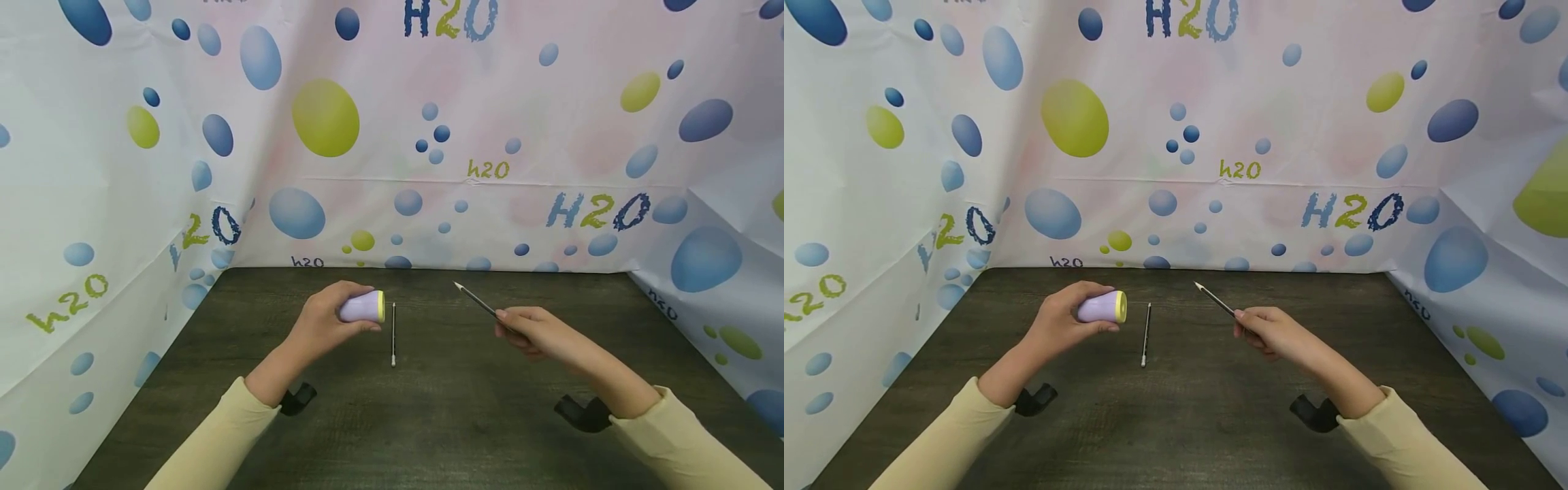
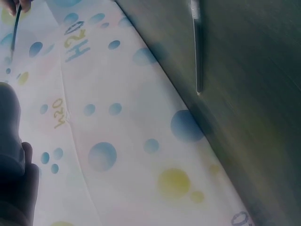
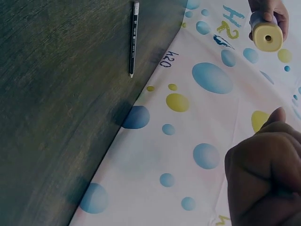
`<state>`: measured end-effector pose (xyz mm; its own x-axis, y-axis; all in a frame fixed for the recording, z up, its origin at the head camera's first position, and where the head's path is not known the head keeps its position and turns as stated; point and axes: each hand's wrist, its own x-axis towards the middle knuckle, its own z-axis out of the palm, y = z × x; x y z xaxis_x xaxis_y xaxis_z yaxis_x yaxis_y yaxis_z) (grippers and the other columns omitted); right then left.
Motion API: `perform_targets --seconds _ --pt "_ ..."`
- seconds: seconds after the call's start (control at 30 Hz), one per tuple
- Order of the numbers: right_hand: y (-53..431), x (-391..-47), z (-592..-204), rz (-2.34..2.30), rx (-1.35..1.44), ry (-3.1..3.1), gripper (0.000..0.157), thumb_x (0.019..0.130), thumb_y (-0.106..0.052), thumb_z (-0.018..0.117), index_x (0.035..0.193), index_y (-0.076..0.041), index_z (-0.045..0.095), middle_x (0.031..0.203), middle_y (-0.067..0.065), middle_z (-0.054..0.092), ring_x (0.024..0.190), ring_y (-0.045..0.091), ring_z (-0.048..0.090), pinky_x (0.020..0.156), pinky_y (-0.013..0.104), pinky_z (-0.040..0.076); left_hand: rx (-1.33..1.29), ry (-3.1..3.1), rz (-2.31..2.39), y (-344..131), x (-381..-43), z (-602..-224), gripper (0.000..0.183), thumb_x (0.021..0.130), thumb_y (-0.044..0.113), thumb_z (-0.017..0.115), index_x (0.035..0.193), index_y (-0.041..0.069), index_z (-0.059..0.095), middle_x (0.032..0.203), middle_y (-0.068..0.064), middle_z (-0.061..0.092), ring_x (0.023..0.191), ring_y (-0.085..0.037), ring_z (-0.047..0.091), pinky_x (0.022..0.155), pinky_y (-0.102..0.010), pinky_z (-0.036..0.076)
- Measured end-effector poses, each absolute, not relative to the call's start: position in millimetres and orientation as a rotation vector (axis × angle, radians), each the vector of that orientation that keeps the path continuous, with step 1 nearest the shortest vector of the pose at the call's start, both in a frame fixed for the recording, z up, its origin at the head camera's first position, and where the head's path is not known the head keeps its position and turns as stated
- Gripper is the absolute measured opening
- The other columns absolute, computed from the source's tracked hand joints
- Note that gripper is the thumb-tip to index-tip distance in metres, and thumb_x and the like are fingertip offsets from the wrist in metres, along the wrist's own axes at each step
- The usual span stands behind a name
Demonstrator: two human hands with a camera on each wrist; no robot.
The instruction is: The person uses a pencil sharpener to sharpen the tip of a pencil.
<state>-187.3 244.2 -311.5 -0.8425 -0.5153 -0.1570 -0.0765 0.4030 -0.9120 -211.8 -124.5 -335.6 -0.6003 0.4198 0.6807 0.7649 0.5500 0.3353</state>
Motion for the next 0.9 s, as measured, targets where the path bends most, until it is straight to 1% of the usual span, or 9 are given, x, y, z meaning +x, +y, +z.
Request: perform_targets --seconds 0.2,0.3,0.37,0.43,0.53,0.6,0.77,0.9 --pt "245 -191 -316 -1.481 -0.436 2.207 0.036 0.114 -0.029 0.031 0.101 -0.011 0.059 0.068 -0.007 0.039 0.051 0.009 0.022 0.048 0.03 0.023 -0.944 -2.26 -0.865 -125 -210 -337 0.056 0.067 0.014 0.095 0.116 0.0 0.071 0.111 -0.014 0.075 0.093 -0.026 0.07 0.074 -0.039 0.058" --pt "245 -194 -320 -1.506 -0.418 2.185 0.035 0.114 -0.027 0.03 0.104 -0.012 0.06 0.071 -0.007 0.041 0.054 0.008 0.025 0.05 0.03 0.024 -0.939 -2.269 -0.866 -125 -210 -338 0.056 0.068 0.014 0.095 0.117 0.0 0.071 0.112 -0.014 0.075 0.093 -0.026 0.07 0.074 -0.039 0.058" --pt "243 -195 -323 -1.514 -0.412 2.178 0.034 0.113 -0.024 0.03 0.109 -0.008 0.06 0.074 -0.006 0.043 0.057 0.008 0.027 0.053 0.03 0.024 -0.934 -2.278 -0.871 -125 -210 -339 0.056 0.069 0.014 0.094 0.118 0.0 0.071 0.112 -0.014 0.075 0.093 -0.026 0.07 0.074 -0.039 0.057" --pt "242 -198 -326 -1.504 -0.413 2.189 0.035 0.113 -0.022 0.03 0.117 -0.002 0.058 0.078 -0.005 0.044 0.059 0.009 0.032 0.053 0.029 0.025 -0.931 -2.289 -0.878 -125 -212 -339 0.056 0.069 0.014 0.094 0.118 0.0 0.071 0.112 -0.014 0.075 0.092 -0.025 0.07 0.074 -0.038 0.057" --pt "238 -205 -330 -1.5 -0.397 2.185 0.038 0.113 -0.02 0.031 0.13 0.008 0.051 0.082 -0.003 0.045 0.064 0.009 0.037 0.056 0.027 0.032 -0.931 -2.303 -0.899 -126 -217 -340 0.056 0.069 0.014 0.094 0.118 0.0 0.071 0.113 -0.014 0.075 0.092 -0.026 0.07 0.073 -0.037 0.057" --pt "236 -209 -333 -1.501 -0.381 2.173 0.041 0.113 -0.019 0.032 0.136 0.011 0.046 0.085 -0.002 0.047 0.067 0.01 0.042 0.06 0.025 0.038 -0.93 -2.31 -0.907 -128 -220 -341 0.056 0.069 0.014 0.094 0.119 0.0 0.071 0.113 -0.014 0.075 0.092 -0.026 0.07 0.073 -0.037 0.057" --pt "233 -219 -339 -1.526 -0.362 2.111 0.044 0.112 -0.019 0.036 0.14 0.015 0.042 0.089 -0.002 0.055 0.076 0.009 0.055 0.071 0.028 0.05 -0.931 -2.327 -0.927 -130 -229 -343 0.054 0.071 0.014 0.093 0.119 0.001 0.071 0.114 -0.014 0.075 0.093 -0.025 0.07 0.074 -0.037 0.057" --pt "230 -226 -343 -1.51 -0.366 2.109 0.047 0.111 -0.02 0.04 0.141 0.017 0.04 0.09 -0.003 0.062 0.082 0.009 0.064 0.076 0.033 0.055 -0.927 -2.351 -0.939 -132 -236 -343 0.053 0.073 0.014 0.093 0.119 0.002 0.071 0.114 -0.013 0.075 0.093 -0.025 0.07 0.074 -0.037 0.057"
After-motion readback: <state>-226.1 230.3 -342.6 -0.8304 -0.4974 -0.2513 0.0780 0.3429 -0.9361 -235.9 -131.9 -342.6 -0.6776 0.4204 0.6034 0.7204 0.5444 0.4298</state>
